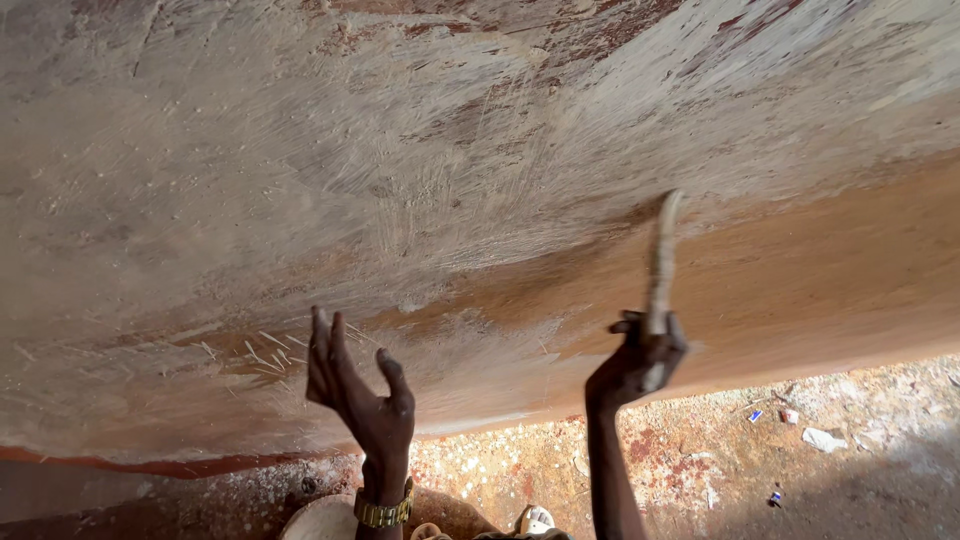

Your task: The person scoops white plaster from a bowl on the floor using a trowel and applies it to a reddish-brown wall. They repeatedly smooth the surface with the trowel, working in sections to cover the wall with a thin layer of plaster.

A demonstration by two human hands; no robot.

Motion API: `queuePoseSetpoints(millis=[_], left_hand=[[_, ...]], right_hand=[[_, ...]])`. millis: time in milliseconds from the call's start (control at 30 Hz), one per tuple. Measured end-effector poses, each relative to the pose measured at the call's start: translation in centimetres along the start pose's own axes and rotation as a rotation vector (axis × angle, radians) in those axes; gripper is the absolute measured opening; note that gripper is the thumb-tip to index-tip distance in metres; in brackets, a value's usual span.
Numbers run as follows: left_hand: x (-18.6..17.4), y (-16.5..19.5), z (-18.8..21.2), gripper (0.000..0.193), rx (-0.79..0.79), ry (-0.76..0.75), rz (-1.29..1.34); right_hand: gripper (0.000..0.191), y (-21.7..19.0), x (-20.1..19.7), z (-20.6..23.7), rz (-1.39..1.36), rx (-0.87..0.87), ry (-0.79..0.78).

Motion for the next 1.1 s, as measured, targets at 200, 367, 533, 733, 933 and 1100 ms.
queuePoseSetpoints(millis=[200, 367, 533, 733, 933, 1100], left_hand=[[0.9, 3.0, 1.4, 0.056, -0.049, -0.038, 0.069], [-1.5, 5.2, 1.1, 0.047, -0.039, 0.016, 0.027], [-2.3, 6.4, -1.3, 0.047, 0.043, 0.075, 0.037], [-0.1, 5.9, -1.2, 0.046, -0.035, 0.042, 0.097], [1.4, 6.6, 0.3, 0.048, -0.047, 0.110, 0.209], [2.6, 7.3, 0.8, 0.047, -0.036, 0.041, 0.281]], right_hand=[[0.026, -1.3, 10.1, 9.5, -0.109, 0.105, -0.800], [0.021, -2.2, 5.8, 4.6, -0.053, 0.041, -0.655], [0.045, 0.8, -2.5, -6.0, -0.050, -0.018, 0.002], [0.016, 2.1, 3.4, 4.3, -0.113, -0.034, -0.381], [0.029, 2.7, 5.0, 8.4, -0.186, 0.379, -0.952], [0.056, 1.8, -5.8, -5.2, -0.192, 0.181, -0.266]])
Point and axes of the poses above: each hand's wrist, its own z-axis away from the middle knuckle, its own x-axis out of the palm, y = z × x, the point moved 7 cm from there along -z, towards the middle knuckle, and after that the axes turned 11 degrees about -y, right-handed, at the moved point
